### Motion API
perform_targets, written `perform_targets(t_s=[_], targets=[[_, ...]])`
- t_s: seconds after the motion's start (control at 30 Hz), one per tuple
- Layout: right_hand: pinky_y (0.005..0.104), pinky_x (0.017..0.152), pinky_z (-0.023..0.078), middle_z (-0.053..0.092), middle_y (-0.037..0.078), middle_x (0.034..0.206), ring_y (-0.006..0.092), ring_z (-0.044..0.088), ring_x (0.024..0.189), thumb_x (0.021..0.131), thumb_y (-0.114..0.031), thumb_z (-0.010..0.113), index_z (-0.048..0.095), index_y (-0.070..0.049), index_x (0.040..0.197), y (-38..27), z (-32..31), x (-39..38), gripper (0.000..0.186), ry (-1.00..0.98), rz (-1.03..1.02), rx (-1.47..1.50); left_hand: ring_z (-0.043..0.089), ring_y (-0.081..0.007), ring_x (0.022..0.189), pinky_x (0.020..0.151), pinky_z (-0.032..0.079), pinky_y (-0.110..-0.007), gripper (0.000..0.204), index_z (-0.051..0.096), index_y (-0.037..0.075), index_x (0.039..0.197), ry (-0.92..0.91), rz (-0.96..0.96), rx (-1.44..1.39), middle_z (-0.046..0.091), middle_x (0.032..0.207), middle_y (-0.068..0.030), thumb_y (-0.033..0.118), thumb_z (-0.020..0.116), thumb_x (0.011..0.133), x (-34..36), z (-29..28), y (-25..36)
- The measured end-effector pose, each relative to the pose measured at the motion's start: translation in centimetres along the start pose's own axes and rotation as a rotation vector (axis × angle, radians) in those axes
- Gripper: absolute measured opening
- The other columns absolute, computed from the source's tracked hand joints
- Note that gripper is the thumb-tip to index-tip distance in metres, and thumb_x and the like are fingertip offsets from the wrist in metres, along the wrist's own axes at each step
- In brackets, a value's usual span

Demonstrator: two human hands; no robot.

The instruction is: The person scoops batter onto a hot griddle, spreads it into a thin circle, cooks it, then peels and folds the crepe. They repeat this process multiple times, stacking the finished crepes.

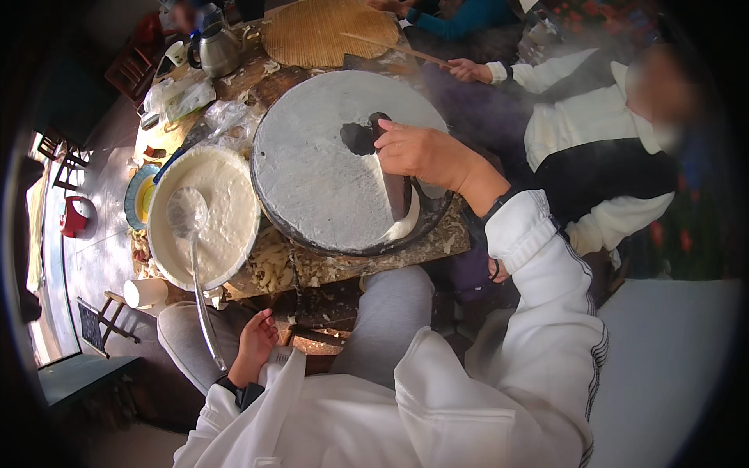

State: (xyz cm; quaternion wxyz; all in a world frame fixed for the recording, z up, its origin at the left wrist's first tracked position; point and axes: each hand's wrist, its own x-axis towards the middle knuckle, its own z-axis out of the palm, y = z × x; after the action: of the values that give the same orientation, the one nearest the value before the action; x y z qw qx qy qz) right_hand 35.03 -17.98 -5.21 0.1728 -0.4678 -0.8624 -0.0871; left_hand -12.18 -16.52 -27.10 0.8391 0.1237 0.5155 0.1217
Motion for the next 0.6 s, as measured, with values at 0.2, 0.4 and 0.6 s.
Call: perform_targets(t_s=[0.2,0.4,0.6], targets=[[0.036,0.104,0.045,0.059,0.002,0.083,0.0187,0.059,0.1,0.074,-0.002,0.059,0.054,-0.006,0.071,-1.7,2.5,1.2,0.007,-0.068,-0.097,0.117,0.054,-0.0122,0.07,0.064,0.044,-0.026,0.018,0.063,0.013,0.1,0.008,-0.002,0.005,0.06,0.079,0.0028,0.027,0.058,0.091,-0.1,-0.1,0.0],[0.0339,0.104,0.045,0.06,0.003,0.081,0.017,0.058,0.101,0.074,0.0,0.06,0.057,-0.007,0.072,1.1,-0.9,-0.1,0.008,-0.044,-0.103,-0.124,0.052,-0.0117,0.067,0.06,0.042,-0.026,0.015,0.062,0.014,0.098,0.029,-0.011,0.005,0.059,0.077,0.0036,0.026,0.058,0.09,0.1,0.2,0.2],[0.0339,0.104,0.045,0.06,0.002,0.079,0.0175,0.058,0.101,0.074,-0.001,0.06,0.055,-0.007,0.07,-0.1,1.0,-0.3,0.008,-0.112,-0.164,0.083,0.052,-0.0114,0.066,0.058,0.041,-0.026,0.014,0.062,0.014,0.097,0.038,-0.022,0.008,0.058,0.076,0.0039,0.025,0.057,0.091,0.0,0.6,0.0]])
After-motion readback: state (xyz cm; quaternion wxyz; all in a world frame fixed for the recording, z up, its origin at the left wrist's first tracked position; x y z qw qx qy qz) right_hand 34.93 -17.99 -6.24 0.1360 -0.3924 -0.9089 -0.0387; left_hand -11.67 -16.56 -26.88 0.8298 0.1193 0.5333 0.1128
